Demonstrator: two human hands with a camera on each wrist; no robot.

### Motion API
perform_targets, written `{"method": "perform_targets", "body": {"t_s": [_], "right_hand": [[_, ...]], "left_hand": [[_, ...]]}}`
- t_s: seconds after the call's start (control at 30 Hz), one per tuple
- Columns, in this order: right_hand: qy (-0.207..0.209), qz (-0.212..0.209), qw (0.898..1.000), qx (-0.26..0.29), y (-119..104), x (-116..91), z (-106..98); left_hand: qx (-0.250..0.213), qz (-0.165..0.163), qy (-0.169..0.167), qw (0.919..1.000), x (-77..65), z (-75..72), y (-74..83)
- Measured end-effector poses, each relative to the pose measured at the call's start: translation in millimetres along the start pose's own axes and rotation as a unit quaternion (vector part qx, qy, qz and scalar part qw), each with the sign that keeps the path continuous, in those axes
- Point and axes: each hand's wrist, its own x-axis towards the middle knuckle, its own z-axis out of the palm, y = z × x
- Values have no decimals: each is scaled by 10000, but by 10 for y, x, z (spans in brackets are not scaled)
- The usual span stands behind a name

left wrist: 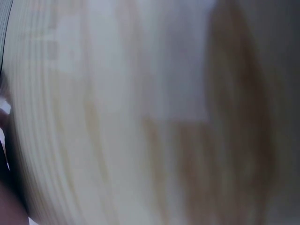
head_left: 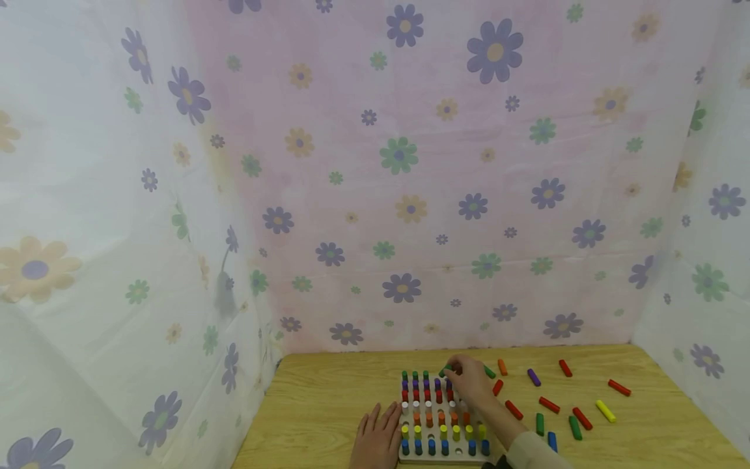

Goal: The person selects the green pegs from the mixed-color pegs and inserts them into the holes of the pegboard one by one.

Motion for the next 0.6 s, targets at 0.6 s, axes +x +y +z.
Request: {"method": "perform_targets", "body": {"t_s": [0.6], "right_hand": [[-46,-69,9993,-371,125,70,173]], "left_hand": [[3,-65,-41,10000,0,-26,23]]}}
